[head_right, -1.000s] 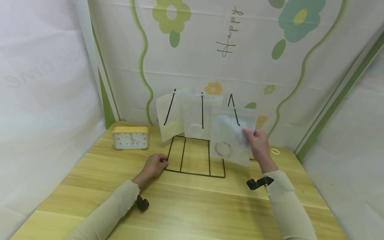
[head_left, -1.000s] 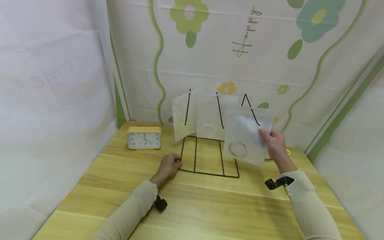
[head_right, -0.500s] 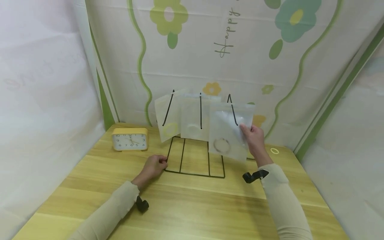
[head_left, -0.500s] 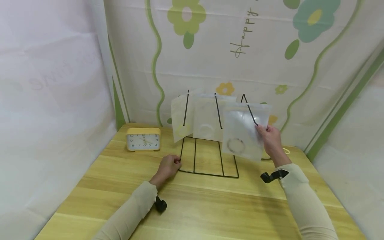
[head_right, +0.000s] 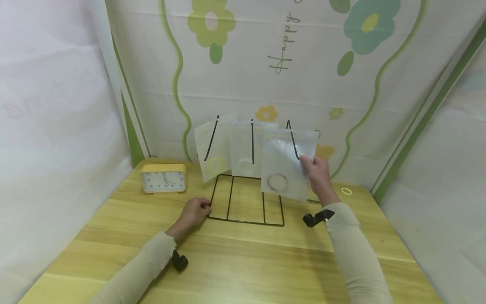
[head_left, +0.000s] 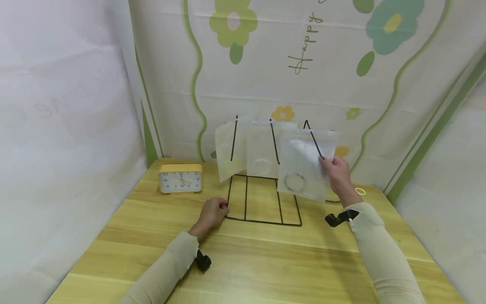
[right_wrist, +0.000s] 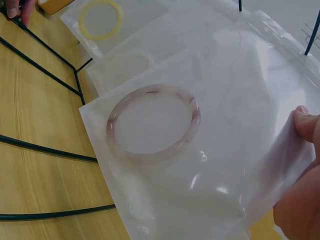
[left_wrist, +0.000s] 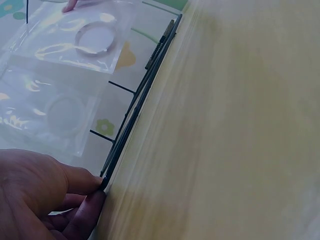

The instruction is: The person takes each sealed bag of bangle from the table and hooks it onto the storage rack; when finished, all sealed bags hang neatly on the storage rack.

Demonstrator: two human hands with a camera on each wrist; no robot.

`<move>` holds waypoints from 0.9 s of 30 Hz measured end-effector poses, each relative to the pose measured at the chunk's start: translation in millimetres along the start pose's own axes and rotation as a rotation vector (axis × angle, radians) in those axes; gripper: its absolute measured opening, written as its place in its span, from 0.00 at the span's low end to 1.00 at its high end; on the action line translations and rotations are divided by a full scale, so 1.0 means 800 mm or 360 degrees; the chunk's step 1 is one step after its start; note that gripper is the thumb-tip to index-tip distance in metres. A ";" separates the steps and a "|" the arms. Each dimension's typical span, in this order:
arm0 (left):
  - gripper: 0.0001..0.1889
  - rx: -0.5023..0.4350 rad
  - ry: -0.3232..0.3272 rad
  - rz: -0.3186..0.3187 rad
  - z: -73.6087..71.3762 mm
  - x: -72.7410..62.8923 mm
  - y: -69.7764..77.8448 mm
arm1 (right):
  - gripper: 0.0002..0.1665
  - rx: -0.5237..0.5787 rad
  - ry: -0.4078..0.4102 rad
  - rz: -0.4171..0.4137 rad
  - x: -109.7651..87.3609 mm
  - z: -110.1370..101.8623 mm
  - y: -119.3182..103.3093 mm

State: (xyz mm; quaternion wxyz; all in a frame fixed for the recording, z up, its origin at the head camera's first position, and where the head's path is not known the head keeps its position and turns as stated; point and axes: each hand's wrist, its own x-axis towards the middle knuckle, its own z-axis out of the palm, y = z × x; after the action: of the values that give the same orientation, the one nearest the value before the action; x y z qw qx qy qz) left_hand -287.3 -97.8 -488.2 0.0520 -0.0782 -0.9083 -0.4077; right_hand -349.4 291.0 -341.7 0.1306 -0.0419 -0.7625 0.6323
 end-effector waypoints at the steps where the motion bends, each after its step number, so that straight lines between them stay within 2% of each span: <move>1: 0.14 0.0001 0.0000 0.0000 0.000 0.000 0.000 | 0.20 0.0000 0.0008 0.0005 0.001 0.001 0.000; 5: 0.14 0.0017 0.0003 0.0022 0.000 0.000 -0.001 | 0.21 -0.0027 0.0033 0.0018 0.007 0.006 -0.002; 12: 0.14 0.0013 0.0001 0.0020 -0.001 -0.002 -0.001 | 0.13 -0.0036 0.0072 0.0073 0.018 0.013 -0.002; 20: 0.14 -0.0004 0.0018 -0.0003 0.002 -0.002 -0.001 | 0.21 -0.0107 0.0077 0.0141 0.035 0.015 0.000; 27: 0.15 -0.0016 0.0004 -0.0026 0.001 -0.002 0.001 | 0.18 -0.0042 0.0092 0.0140 0.043 0.015 0.003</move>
State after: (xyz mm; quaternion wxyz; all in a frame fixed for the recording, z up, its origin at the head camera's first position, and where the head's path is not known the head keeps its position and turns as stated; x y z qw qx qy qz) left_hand -286.1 -97.0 -488.6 0.0495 -0.0705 -0.9067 -0.4129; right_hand -385.6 288.0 -341.0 0.1240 -0.0952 -0.7641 0.6259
